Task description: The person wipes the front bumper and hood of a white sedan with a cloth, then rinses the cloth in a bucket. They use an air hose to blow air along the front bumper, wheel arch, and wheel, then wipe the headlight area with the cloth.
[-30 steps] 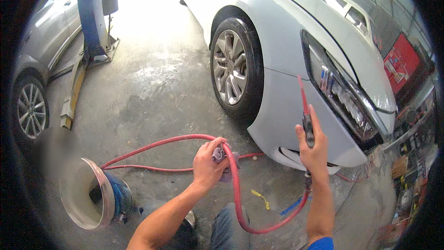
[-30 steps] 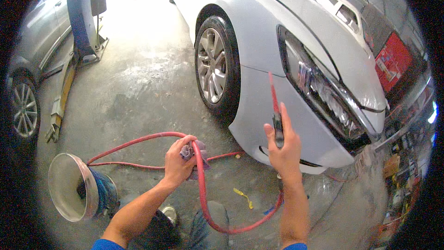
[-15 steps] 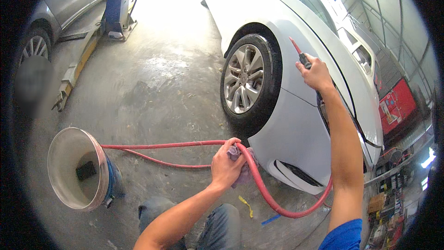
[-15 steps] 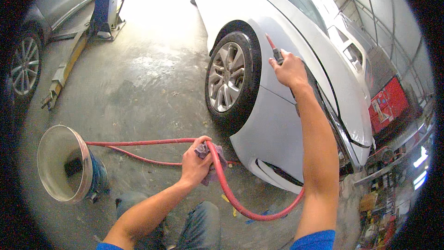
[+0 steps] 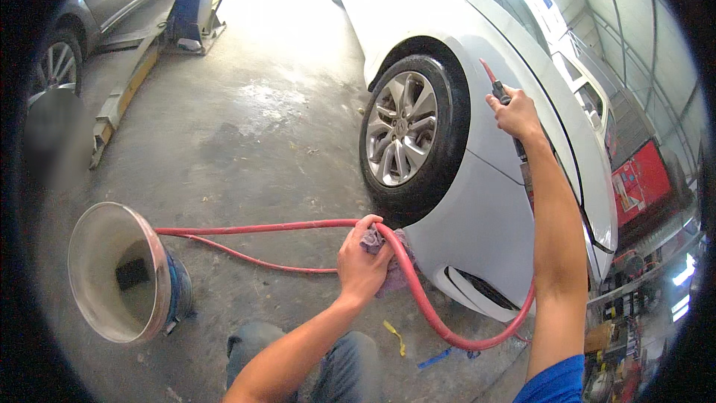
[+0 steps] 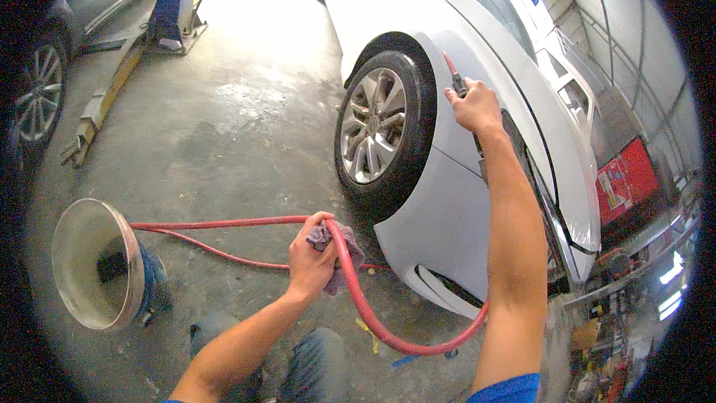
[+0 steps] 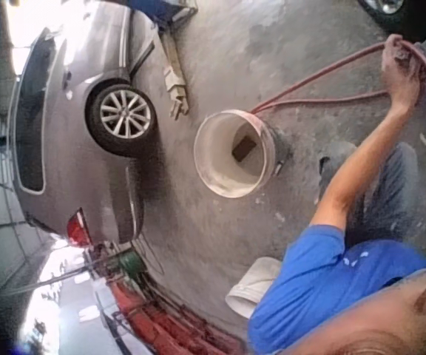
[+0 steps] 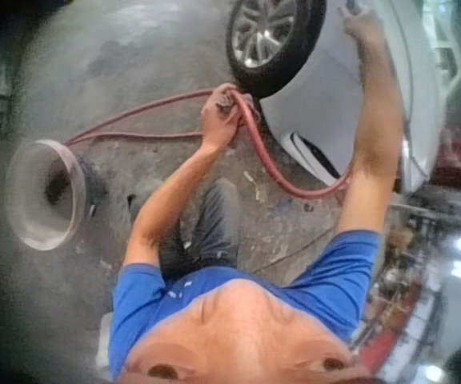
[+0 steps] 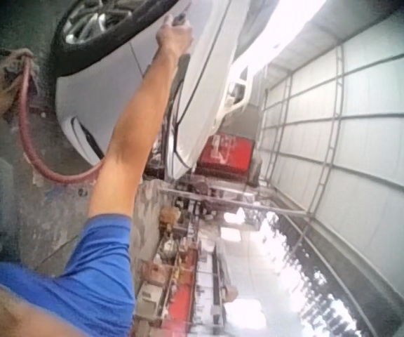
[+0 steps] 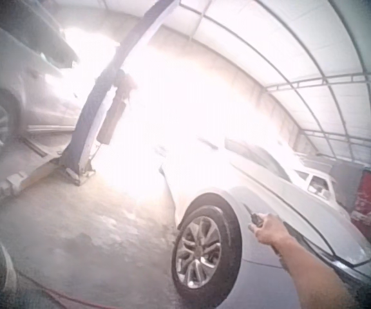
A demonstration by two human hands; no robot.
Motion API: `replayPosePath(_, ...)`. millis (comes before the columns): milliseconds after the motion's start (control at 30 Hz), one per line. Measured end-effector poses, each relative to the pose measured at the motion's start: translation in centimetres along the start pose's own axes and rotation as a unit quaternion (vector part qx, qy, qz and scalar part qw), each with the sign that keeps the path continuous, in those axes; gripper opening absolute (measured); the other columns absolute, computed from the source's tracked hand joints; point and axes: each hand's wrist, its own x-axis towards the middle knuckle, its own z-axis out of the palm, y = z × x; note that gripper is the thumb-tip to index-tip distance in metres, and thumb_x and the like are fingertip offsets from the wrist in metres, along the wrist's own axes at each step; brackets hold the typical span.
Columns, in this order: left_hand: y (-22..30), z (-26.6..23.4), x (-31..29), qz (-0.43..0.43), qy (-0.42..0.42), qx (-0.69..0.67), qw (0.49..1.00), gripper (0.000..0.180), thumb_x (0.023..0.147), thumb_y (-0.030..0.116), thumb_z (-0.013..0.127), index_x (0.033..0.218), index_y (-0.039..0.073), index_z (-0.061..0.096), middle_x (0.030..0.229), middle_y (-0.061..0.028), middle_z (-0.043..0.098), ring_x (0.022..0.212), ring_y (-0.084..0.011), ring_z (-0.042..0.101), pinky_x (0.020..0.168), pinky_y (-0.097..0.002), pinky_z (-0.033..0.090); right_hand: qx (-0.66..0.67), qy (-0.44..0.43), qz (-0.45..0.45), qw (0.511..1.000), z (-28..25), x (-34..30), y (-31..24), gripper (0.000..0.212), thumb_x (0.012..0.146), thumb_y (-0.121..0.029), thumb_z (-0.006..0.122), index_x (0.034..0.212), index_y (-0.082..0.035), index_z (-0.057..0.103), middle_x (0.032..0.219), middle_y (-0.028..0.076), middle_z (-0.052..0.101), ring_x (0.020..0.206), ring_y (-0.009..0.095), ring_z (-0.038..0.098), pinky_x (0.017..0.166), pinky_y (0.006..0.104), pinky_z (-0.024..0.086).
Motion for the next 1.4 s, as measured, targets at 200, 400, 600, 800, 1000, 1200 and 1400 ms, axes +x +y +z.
replayPosePath(200, 0.3, 1.8, 2.1, 0.059, 0.054, 0.000, 0.997, 0.045, 0.080, 0.022, 0.082, 0.119, 0.009, 0.063, 0.110, -0.0141, 0.067, 0.103, -0.0371, 0.065, 0.090, -0.0435, 0.051, 0.061, -0.026, 0.009, 0.998, 1.8, 2.3, -0.3, 0.045, 0.093, -0.036, 0.068, 0.124, -0.004, 0.067, 0.102, 0.026, 0.072, 0.102, 0.043, 0.069, 0.088, 0.0485, 0.053)
replayPosePath(400, 1.2, -0.5, 0.0, 0.008, 0.042, 0.076, 0.996, 0.051, 0.076, 0.025, 0.084, 0.118, 0.007, 0.062, 0.107, -0.0143, 0.066, 0.100, -0.0371, 0.064, 0.087, -0.0436, 0.051, -0.030, -0.003, -0.039, 0.999, 2.6, 8.4, 0.6, 0.041, 0.093, -0.037, 0.068, 0.118, -0.005, 0.067, 0.101, 0.024, 0.073, 0.099, 0.044, 0.070, 0.087, 0.0490, 0.054)
replayPosePath(600, 13.5, -3.3, 2.6, -0.062, 0.033, 0.093, 0.993, 0.051, 0.073, 0.023, 0.084, 0.115, 0.005, 0.062, 0.101, -0.0133, 0.064, 0.094, -0.0352, 0.062, 0.084, -0.0427, 0.050, -0.075, -0.011, -0.080, 0.994, 1.4, 15.8, -2.1, 0.040, 0.093, -0.036, 0.069, 0.121, -0.007, 0.070, 0.097, 0.022, 0.074, 0.094, 0.038, 0.073, 0.085, 0.0455, 0.055)
replayPosePath(800, 20.3, -7.6, 8.8, -0.104, 0.072, 0.143, 0.982, 0.049, 0.072, 0.017, 0.082, 0.115, 0.003, 0.062, 0.104, -0.0138, 0.064, 0.095, -0.0340, 0.062, 0.086, -0.0407, 0.049, 0.013, -0.136, 0.055, 0.989, -1.5, 22.7, -4.1, 0.038, 0.092, -0.039, 0.070, 0.112, -0.007, 0.070, 0.099, 0.023, 0.073, 0.099, 0.041, 0.070, 0.088, 0.0497, 0.053)
replayPosePath(1000, 20.9, -7.8, 15.5, -0.133, 0.098, 0.135, 0.977, 0.043, 0.078, 0.014, 0.078, 0.116, 0.002, 0.061, 0.107, -0.0098, 0.062, 0.099, -0.0257, 0.060, 0.092, -0.0364, 0.047, -0.055, -0.111, 0.052, 0.991, 0.0, 30.9, -5.7, 0.043, 0.092, -0.041, 0.068, 0.116, -0.006, 0.067, 0.104, 0.024, 0.072, 0.103, 0.043, 0.068, 0.091, 0.0521, 0.052)
replayPosePath(1200, 18.8, -7.2, 21.2, -0.211, 0.119, 0.139, 0.960, 0.046, 0.075, 0.014, 0.082, 0.114, 0.002, 0.061, 0.103, -0.0099, 0.064, 0.096, -0.0260, 0.062, 0.091, -0.0368, 0.049, -0.016, -0.091, 0.057, 0.994, 4.3, 39.9, -6.3, 0.040, 0.092, -0.041, 0.067, 0.110, -0.005, 0.064, 0.105, 0.023, 0.072, 0.103, 0.045, 0.068, 0.091, 0.0539, 0.051)
replayPosePath(1400, 21.3, -6.9, 28.1, -0.261, 0.111, 0.182, 0.942, 0.040, 0.078, 0.013, 0.077, 0.112, 0.002, 0.059, 0.105, -0.0069, 0.060, 0.101, -0.0207, 0.057, 0.096, -0.0329, 0.044, 0.019, -0.148, 0.114, 0.982, 5.3, 45.6, -7.5, 0.046, 0.092, -0.042, 0.068, 0.119, -0.004, 0.064, 0.110, 0.023, 0.072, 0.108, 0.044, 0.067, 0.094, 0.0525, 0.051)
